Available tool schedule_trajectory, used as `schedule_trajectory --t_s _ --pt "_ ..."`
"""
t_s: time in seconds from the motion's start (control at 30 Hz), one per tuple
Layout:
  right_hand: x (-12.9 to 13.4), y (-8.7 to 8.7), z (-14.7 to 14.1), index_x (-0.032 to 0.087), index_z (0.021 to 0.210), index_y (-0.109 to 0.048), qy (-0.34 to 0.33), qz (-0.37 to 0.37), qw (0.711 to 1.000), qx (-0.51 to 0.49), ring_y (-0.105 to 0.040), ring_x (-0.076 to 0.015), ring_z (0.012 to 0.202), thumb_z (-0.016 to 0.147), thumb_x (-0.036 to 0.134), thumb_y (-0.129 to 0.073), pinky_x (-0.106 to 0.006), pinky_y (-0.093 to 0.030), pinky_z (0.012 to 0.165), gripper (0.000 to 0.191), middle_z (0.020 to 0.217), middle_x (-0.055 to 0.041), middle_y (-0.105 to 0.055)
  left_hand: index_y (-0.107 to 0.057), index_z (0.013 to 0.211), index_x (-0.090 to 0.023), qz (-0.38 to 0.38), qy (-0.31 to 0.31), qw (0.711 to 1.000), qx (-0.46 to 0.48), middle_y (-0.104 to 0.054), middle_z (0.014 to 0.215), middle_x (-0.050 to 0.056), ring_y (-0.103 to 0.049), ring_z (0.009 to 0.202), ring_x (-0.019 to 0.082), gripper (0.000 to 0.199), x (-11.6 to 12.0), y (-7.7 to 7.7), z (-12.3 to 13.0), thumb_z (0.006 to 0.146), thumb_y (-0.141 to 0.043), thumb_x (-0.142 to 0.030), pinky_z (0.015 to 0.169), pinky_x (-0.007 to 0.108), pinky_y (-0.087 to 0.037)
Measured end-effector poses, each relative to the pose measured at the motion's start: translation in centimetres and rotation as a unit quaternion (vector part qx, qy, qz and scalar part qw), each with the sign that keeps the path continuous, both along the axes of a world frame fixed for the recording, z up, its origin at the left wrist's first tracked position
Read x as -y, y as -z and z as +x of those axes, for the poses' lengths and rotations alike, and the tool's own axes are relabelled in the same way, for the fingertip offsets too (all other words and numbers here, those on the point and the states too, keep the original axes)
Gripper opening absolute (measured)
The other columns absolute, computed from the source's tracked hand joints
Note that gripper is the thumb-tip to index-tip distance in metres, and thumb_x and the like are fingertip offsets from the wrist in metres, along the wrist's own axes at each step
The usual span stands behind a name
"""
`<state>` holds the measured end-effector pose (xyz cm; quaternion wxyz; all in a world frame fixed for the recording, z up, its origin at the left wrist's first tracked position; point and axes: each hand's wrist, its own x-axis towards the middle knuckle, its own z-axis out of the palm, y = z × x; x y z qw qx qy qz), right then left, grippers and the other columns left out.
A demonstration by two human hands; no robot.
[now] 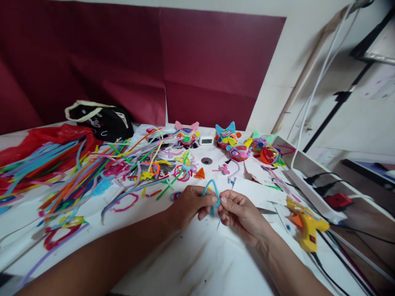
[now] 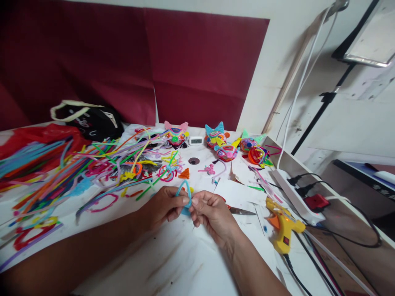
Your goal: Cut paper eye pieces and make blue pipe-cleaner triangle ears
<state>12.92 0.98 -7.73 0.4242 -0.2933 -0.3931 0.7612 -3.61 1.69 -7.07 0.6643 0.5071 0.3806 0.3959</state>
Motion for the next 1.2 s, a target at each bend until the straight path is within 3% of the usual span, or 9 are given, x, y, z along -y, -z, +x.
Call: schedule_trajectory --t_s 0.33,0.6,0.9,1.2 --pt "0.26 -0.08 -0.90 0.015 0.072 -0.059 0.047 0.046 0.996 0.052 -0.052 -0.0083 0.042 0.069 0.033 -0.074 -0.019 -0.042 0.042 0.024 0.051 0.0006 -0.060 -0.062 0.063 -0.011 0.057 -0.039 0.997 -0.028 -0.052 0.044 -0.004 -0.039 0.032 0.003 0.017 -0.01 0.68 0.12 0.073 -0.064 -0.025 0.035 0.016 -0.030" --pt "0.13 0.16 -0.67 0.015 0.076 -0.058 0.062 0.079 0.993 0.066 -0.053 -0.0085 0.045 0.072 0.034 -0.072 -0.020 -0.043 0.046 0.024 0.055 -0.0006 -0.063 -0.058 0.061 -0.011 0.062 -0.012 0.998 -0.020 -0.058 0.053 0.000 -0.049 0.038 0.006 0.020 0.00 0.24 0.23 0.077 -0.058 -0.024 0.041 0.018 -0.037" --pt "-0.06 0.26 -0.70 0.015 0.078 -0.059 0.090 0.100 0.985 0.105 -0.053 -0.0083 0.044 0.070 0.038 -0.073 -0.019 -0.043 0.044 0.028 0.053 0.0003 -0.063 -0.059 0.063 -0.011 0.046 -0.022 0.999 -0.001 -0.059 0.053 0.001 -0.051 0.039 0.008 0.022 -0.01 0.15 0.51 0.077 -0.058 -0.028 0.042 0.020 -0.041" --pt "-0.04 0.66 -0.96 0.016 0.072 -0.057 0.111 0.137 0.977 0.117 -0.056 -0.0100 0.045 0.071 0.039 -0.072 -0.021 -0.045 0.044 0.027 0.054 0.0005 -0.063 -0.060 0.062 -0.011 0.092 -0.017 0.994 -0.054 -0.058 0.049 0.000 -0.052 0.042 0.009 0.016 0.46 -0.24 0.43 0.074 -0.055 -0.020 0.047 0.021 -0.042"
